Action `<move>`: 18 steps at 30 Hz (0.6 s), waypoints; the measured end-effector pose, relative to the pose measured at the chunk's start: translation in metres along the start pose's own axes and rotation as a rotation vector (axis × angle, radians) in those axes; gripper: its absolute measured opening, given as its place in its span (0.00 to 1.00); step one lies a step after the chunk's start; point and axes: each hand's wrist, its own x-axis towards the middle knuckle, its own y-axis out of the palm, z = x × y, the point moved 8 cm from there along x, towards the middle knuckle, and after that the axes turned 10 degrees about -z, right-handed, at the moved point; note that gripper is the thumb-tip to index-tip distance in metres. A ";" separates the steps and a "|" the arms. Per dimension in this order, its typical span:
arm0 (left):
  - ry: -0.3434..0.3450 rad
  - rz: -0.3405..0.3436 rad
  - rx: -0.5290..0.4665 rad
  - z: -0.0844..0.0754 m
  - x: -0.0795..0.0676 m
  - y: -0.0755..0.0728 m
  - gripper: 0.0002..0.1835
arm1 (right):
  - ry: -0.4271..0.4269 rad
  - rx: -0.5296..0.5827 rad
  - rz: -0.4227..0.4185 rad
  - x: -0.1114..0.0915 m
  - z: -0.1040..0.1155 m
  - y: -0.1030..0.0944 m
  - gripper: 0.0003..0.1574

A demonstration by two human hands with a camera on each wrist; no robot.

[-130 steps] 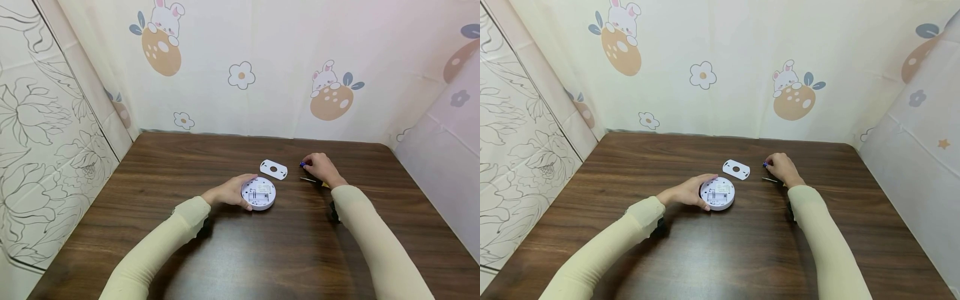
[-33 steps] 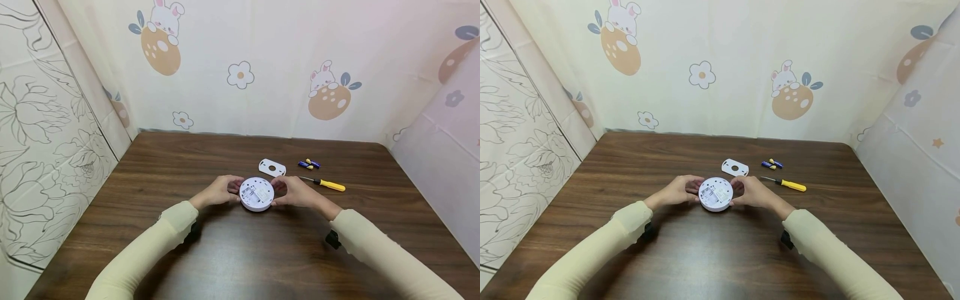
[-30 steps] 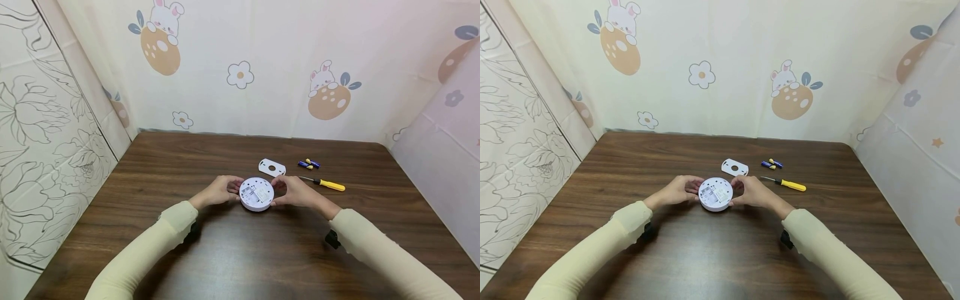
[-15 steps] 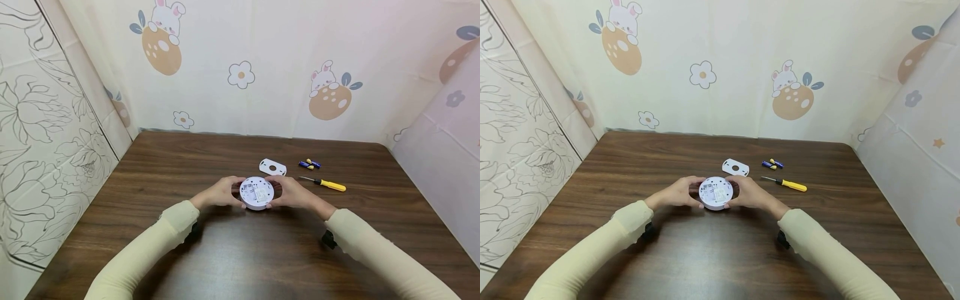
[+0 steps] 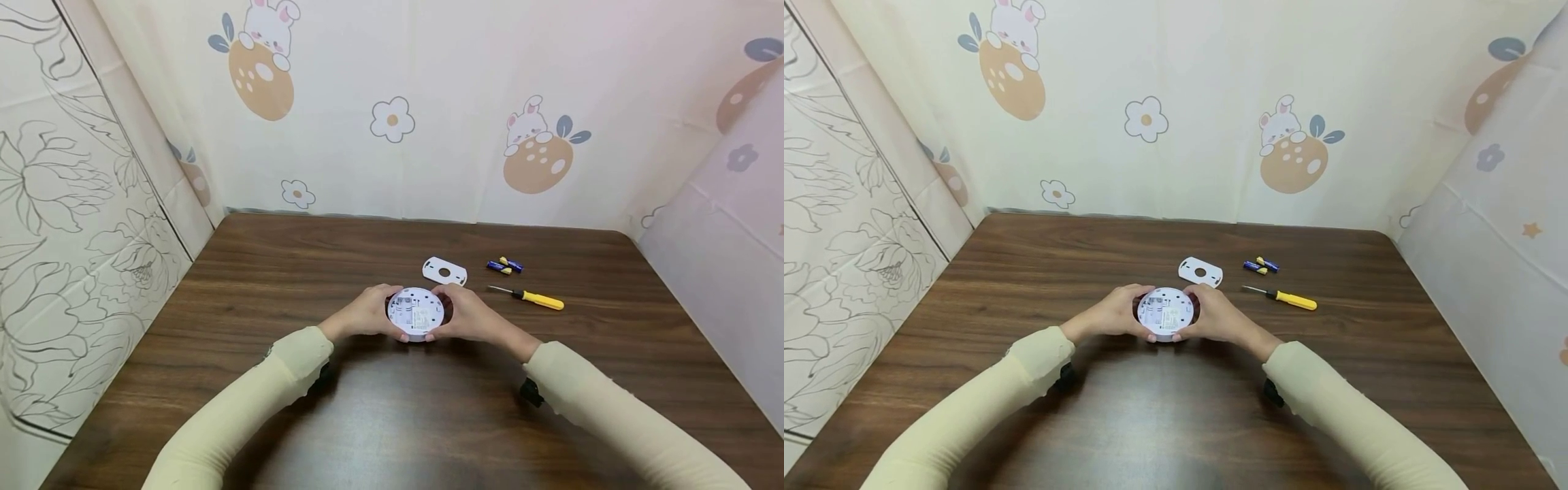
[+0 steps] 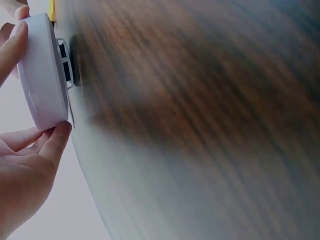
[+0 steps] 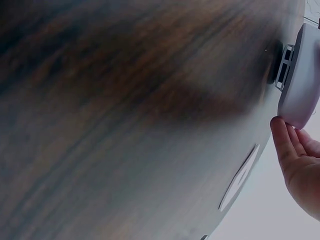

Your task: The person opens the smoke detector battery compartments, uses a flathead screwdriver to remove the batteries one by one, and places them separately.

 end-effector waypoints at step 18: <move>-0.007 -0.011 0.005 0.001 0.001 -0.002 0.50 | -0.039 0.009 0.164 0.004 -0.013 -0.017 0.40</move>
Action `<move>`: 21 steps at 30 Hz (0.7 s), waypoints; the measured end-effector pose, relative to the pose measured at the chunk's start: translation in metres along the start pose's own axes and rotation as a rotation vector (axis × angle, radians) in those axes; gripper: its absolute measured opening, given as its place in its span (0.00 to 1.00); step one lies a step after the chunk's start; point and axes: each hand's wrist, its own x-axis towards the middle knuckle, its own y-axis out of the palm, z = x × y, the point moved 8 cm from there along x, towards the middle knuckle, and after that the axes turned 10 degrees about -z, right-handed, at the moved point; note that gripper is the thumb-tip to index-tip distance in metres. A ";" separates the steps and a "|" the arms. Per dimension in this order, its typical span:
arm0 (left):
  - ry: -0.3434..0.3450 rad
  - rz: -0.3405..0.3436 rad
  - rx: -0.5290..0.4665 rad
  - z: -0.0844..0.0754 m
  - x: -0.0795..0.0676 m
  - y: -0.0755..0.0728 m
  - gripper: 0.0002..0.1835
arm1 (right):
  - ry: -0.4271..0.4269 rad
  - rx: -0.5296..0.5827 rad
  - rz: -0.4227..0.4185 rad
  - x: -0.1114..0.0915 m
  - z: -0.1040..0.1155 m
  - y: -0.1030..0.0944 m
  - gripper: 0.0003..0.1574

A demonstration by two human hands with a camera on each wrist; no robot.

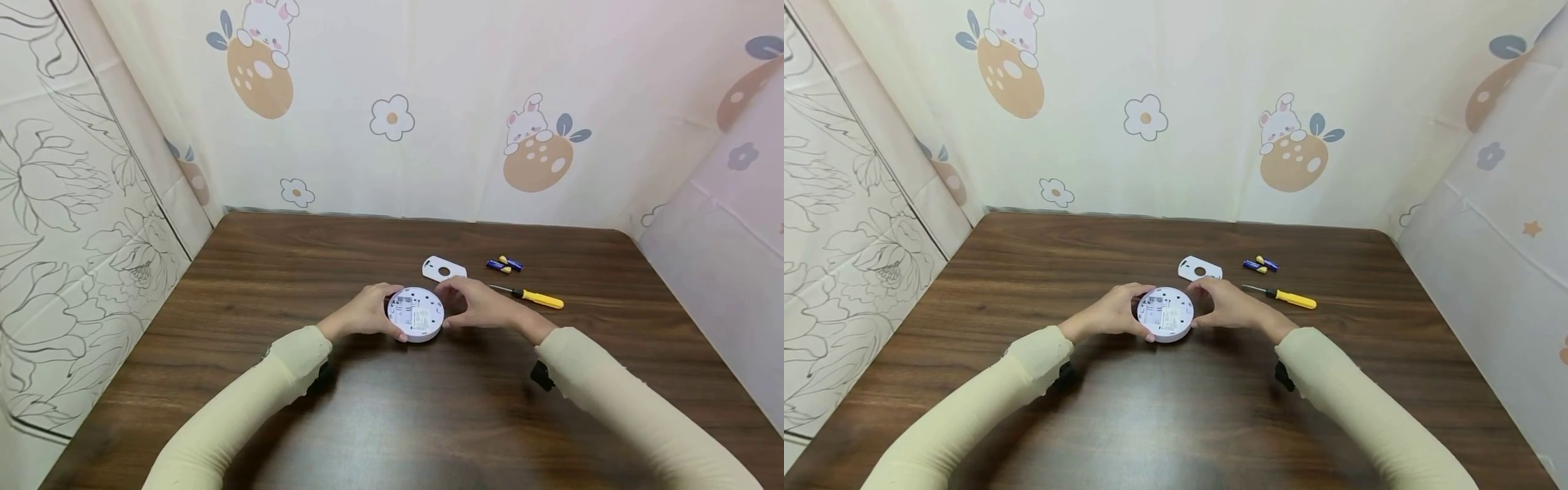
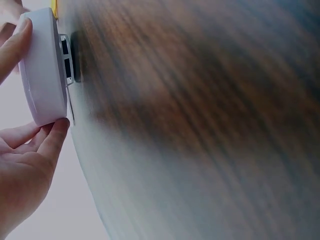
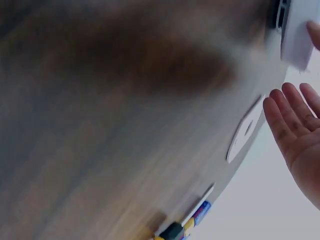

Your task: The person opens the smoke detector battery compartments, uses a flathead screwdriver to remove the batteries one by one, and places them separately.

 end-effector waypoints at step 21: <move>-0.025 0.002 -0.009 0.002 0.000 0.001 0.52 | 0.121 -0.131 -0.163 0.045 -0.039 -0.032 0.40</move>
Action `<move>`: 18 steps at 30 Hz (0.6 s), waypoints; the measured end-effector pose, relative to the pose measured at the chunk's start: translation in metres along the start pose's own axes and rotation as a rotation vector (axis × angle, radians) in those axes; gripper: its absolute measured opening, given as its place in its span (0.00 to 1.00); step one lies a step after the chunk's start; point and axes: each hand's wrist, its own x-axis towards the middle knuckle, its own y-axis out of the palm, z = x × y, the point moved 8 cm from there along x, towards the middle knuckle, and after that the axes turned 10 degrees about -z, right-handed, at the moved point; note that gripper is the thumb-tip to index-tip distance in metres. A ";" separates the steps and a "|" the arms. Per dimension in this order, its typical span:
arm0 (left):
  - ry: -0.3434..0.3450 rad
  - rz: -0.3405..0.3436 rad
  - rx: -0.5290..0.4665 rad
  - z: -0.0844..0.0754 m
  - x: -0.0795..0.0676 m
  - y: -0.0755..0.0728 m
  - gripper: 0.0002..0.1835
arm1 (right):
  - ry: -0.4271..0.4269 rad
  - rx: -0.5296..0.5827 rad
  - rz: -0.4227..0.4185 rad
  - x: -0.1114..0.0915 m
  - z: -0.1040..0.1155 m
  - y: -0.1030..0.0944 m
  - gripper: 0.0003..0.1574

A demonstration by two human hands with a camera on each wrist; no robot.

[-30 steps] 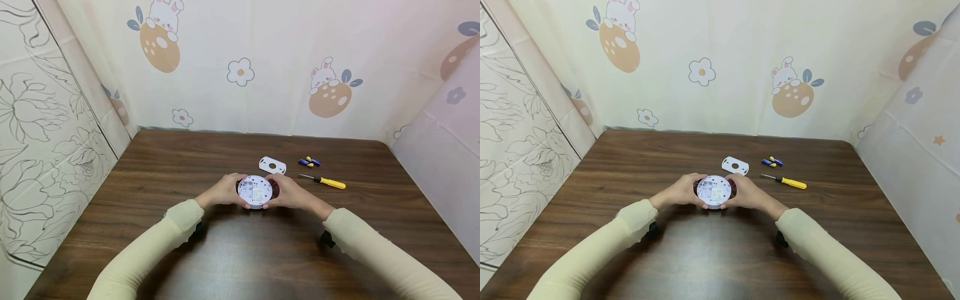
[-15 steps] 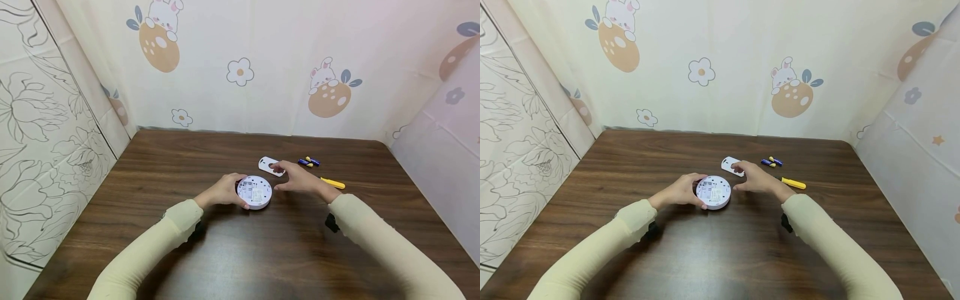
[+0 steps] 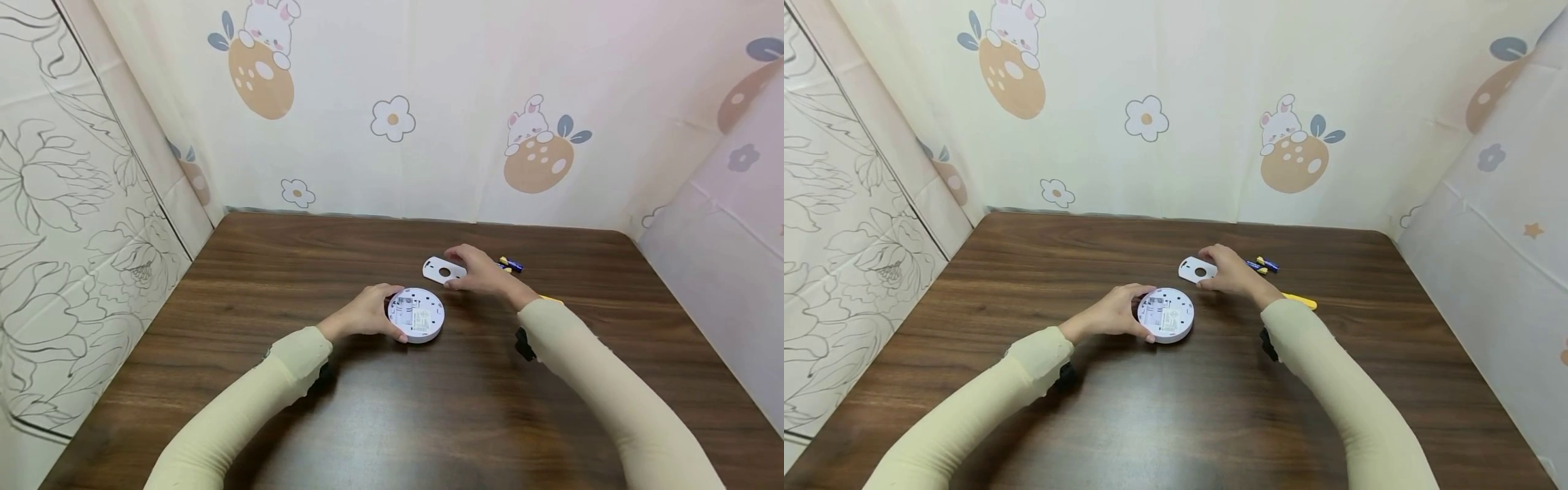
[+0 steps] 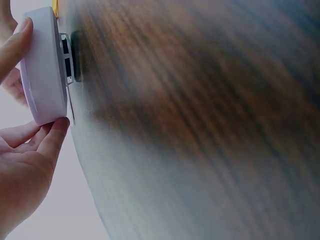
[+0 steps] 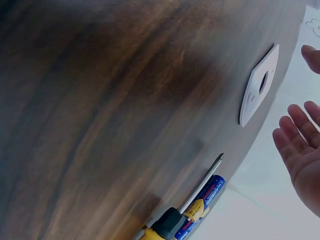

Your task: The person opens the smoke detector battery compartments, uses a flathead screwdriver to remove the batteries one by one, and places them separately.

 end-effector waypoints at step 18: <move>0.003 0.015 -0.003 -0.001 -0.001 0.000 0.51 | 0.148 -0.185 0.080 0.018 -0.021 0.021 0.46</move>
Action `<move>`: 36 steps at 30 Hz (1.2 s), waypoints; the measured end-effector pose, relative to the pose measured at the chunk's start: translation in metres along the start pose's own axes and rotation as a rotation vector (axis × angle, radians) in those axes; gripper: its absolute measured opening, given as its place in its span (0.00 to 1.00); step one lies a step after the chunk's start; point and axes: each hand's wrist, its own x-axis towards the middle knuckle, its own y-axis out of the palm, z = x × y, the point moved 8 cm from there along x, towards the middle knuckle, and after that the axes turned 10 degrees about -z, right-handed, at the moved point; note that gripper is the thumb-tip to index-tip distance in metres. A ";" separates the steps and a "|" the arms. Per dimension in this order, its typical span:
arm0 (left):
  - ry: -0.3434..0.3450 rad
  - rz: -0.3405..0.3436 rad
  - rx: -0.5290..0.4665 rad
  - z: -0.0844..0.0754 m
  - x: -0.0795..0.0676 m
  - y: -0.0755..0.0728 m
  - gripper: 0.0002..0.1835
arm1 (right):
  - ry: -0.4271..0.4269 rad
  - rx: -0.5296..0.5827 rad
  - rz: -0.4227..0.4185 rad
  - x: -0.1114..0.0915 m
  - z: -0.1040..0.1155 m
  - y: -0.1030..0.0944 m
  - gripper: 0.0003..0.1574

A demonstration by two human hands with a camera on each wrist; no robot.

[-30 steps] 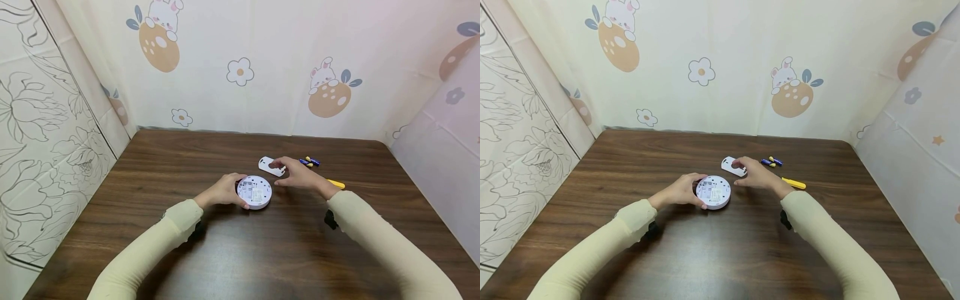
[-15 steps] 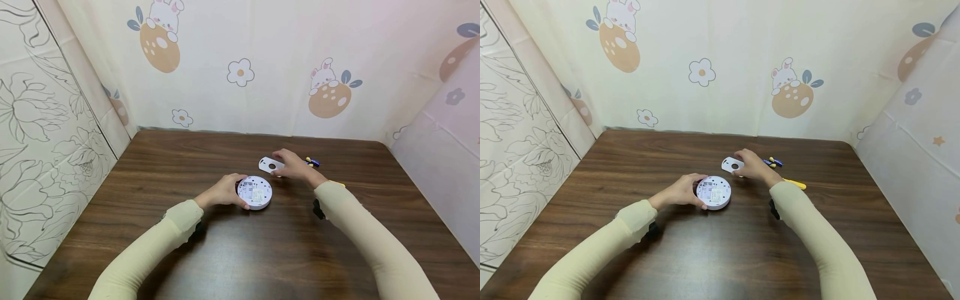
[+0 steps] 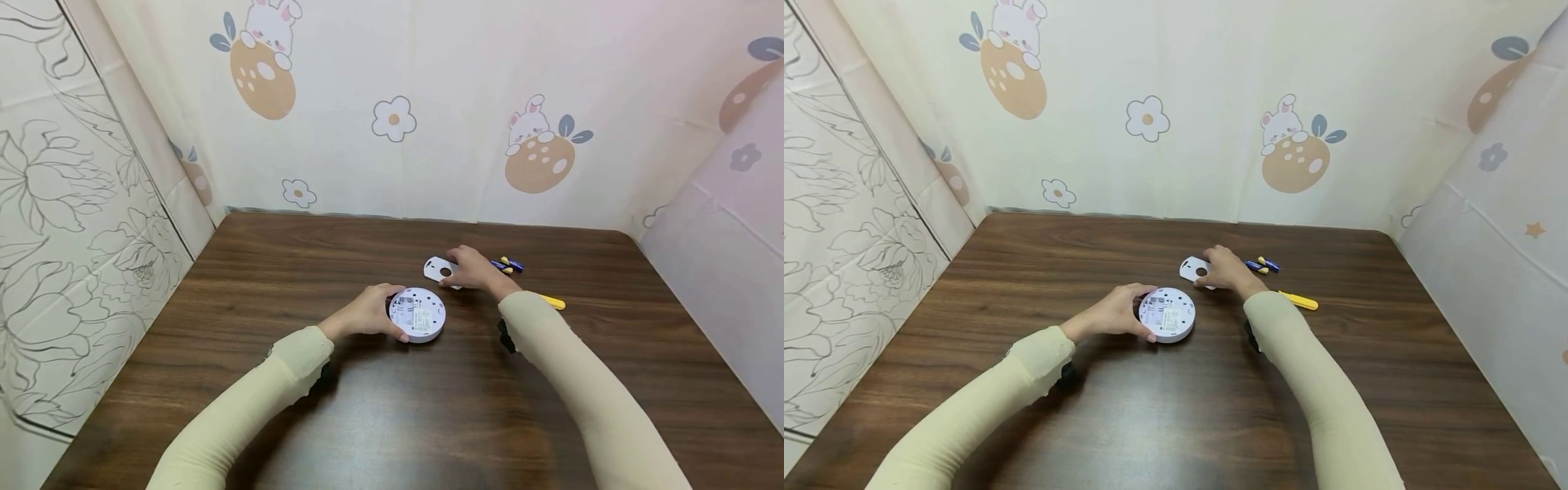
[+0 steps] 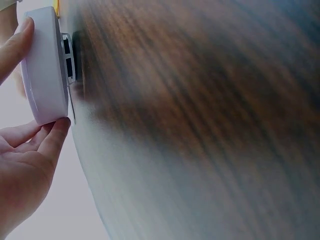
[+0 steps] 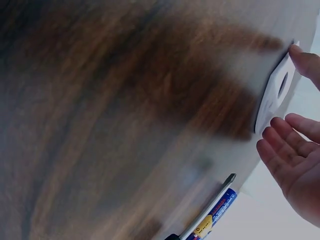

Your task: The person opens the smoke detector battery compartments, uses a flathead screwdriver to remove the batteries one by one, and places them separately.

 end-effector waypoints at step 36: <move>0.000 0.006 -0.010 -0.001 0.001 0.002 0.52 | -0.083 -0.062 -0.077 0.001 -0.003 0.002 0.37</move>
